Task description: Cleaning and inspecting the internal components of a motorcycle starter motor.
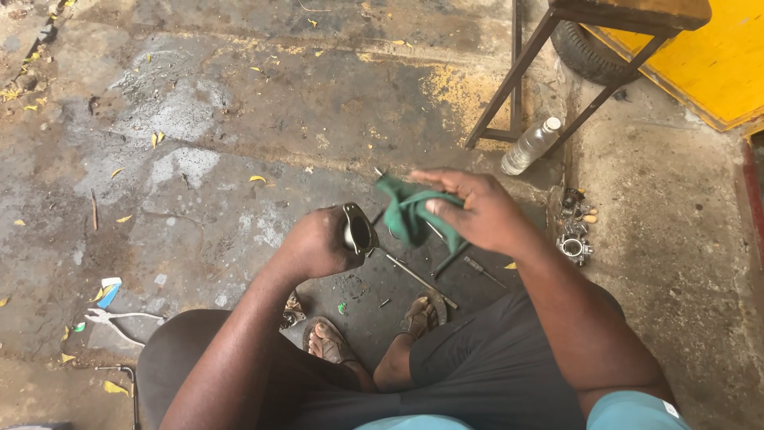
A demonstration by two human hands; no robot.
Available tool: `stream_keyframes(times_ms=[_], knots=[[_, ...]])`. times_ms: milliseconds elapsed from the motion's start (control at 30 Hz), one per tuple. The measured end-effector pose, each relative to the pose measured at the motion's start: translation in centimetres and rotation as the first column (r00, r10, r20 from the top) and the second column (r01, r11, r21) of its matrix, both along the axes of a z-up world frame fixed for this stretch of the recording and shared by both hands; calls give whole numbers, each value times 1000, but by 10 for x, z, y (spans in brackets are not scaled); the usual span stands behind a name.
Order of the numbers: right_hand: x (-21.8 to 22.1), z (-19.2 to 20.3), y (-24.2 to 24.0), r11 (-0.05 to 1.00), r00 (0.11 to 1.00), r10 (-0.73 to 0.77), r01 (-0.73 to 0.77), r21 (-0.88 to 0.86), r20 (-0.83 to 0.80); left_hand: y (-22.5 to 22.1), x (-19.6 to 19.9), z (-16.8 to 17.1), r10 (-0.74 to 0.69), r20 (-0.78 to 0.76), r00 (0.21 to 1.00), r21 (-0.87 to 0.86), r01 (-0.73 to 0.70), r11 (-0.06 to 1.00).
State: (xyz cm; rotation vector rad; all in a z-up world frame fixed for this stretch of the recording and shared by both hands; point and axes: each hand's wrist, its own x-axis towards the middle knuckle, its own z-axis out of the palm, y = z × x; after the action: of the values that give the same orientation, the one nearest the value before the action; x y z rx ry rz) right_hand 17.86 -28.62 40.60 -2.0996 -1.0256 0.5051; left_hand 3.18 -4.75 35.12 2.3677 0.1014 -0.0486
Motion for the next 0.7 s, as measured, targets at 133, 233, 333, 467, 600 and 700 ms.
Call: stream_keyframes(times_ms=[133, 233, 333, 467, 600, 700], knots=[[-9, 9, 8, 993, 994, 98, -95, 74, -37, -1, 0, 9, 15, -36, 999, -138, -20, 990], [-6, -8, 9, 998, 998, 55, -55, -12, -9, -1, 0, 10, -34, 13, 999, -336, 36, 941], [-5, -27, 5, 970, 981, 193, -190, 152, -6, -3, 0, 4, -129, 38, 991, -534, 129, 835], [-4, -20, 6, 955, 970, 244, -241, 174, 2, 0, 0, -10, -193, 16, 981, -600, 164, 783], [-6, -16, 7, 955, 965, 252, -260, 140, 69, 3, -2, -17, -159, -43, 986, -542, 111, 833], [-9, -11, 13, 984, 986, 162, -165, 65, 49, 3, -1, -5, -75, -67, 995, -472, 35, 881]])
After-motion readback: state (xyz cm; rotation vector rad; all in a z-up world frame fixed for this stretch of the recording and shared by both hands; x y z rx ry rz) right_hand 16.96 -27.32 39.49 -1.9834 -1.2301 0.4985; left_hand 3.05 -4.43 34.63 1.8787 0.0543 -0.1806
